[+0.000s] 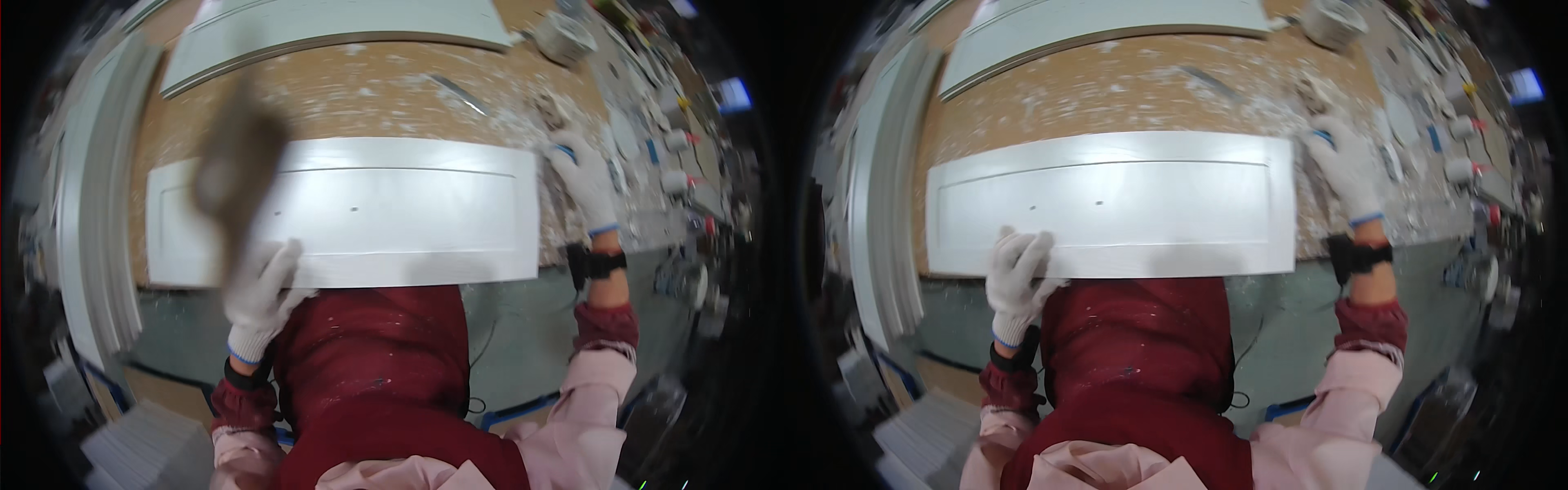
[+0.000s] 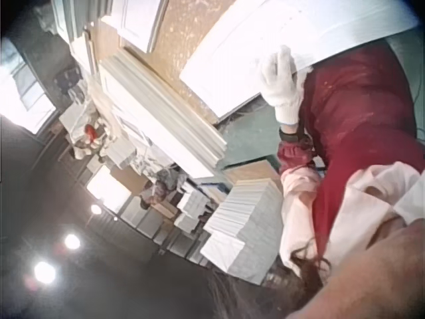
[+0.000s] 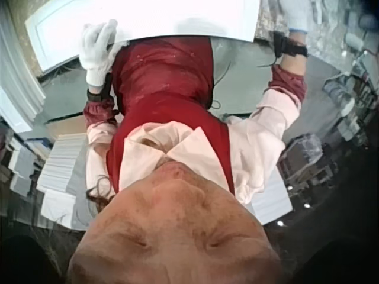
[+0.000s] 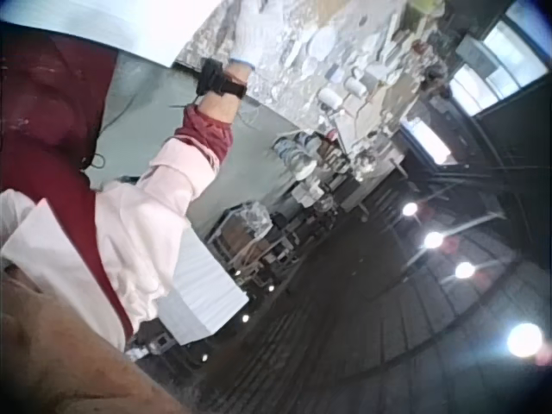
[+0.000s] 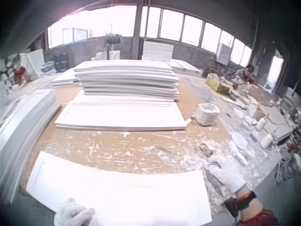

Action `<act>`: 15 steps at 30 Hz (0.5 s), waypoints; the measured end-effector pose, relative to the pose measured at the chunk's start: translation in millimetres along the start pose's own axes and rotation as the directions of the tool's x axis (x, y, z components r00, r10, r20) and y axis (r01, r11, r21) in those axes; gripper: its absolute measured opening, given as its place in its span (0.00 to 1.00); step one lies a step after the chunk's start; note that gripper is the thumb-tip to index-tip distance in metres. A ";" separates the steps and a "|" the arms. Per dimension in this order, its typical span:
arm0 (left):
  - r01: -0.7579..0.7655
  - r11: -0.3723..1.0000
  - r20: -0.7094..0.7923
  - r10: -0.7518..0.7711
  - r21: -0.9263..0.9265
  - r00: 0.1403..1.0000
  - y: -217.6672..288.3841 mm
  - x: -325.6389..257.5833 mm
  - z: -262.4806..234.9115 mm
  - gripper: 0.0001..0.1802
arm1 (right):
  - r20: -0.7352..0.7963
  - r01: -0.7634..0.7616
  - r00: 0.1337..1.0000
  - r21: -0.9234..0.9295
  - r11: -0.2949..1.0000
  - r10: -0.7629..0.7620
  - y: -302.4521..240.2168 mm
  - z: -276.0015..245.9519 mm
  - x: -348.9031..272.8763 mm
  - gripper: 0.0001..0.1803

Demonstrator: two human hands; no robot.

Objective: The recorder is inspecting and repairing white furniture panels by using a scraper tool to remove imperfections and wiping the surfaces with a cloth.

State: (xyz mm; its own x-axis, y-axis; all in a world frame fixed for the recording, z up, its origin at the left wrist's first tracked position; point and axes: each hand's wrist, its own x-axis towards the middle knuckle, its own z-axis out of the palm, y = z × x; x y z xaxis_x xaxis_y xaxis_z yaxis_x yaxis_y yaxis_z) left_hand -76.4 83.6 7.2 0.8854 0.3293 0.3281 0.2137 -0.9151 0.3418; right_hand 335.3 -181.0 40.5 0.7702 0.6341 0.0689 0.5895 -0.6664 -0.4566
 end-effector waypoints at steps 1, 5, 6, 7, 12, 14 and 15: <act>-0.018 0.999 -0.014 0.018 -0.028 1.000 -1.9 1.7 1.4 0.33 | -0.011 -0.005 1.000 0.027 1.000 0.005 -3.8 -3.3 -3.7 0.17; -0.105 0.994 -0.072 0.104 -0.009 0.992 -6.4 7.7 2.6 0.35 | 0.026 -0.042 0.999 0.266 0.963 0.036 7.5 -9.5 -12.5 0.12; -0.126 0.990 -0.073 0.122 -0.065 0.990 -9.5 8.1 4.4 0.35 | 0.133 -0.092 0.990 0.337 0.937 0.049 -26.3 -20.6 -15.2 0.12; -0.084 0.996 -0.099 0.080 -0.039 0.992 -8.5 6.5 4.3 0.35 | 0.148 -0.045 0.989 0.341 0.939 -0.007 -35.9 -18.7 -16.1 0.12; -0.120 0.989 -0.118 0.110 -0.085 0.987 0.3 -1.5 7.7 0.38 | 0.191 -0.106 0.982 0.537 0.837 0.001 -105.4 -8.4 -10.5 0.15; -0.140 0.986 -0.153 0.126 -0.087 0.980 6.9 -4.4 11.2 0.41 | 0.275 -0.077 0.958 0.508 0.858 -0.077 -158.4 1.2 -10.3 0.16; -0.141 0.985 -0.169 0.123 -0.096 0.978 10.8 -4.4 14.8 0.41 | 0.353 -0.058 0.926 0.481 0.875 -0.133 -184.4 8.2 -8.8 0.16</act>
State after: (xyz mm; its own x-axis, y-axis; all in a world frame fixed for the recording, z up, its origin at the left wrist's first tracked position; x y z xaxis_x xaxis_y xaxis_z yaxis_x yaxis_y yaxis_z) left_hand -71.9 68.8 -3.5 0.8221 0.2487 0.5122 0.0465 -0.9259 0.3750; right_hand 217.8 -60.5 116.9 0.5490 0.8143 -0.1886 0.3537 -0.4308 -0.8302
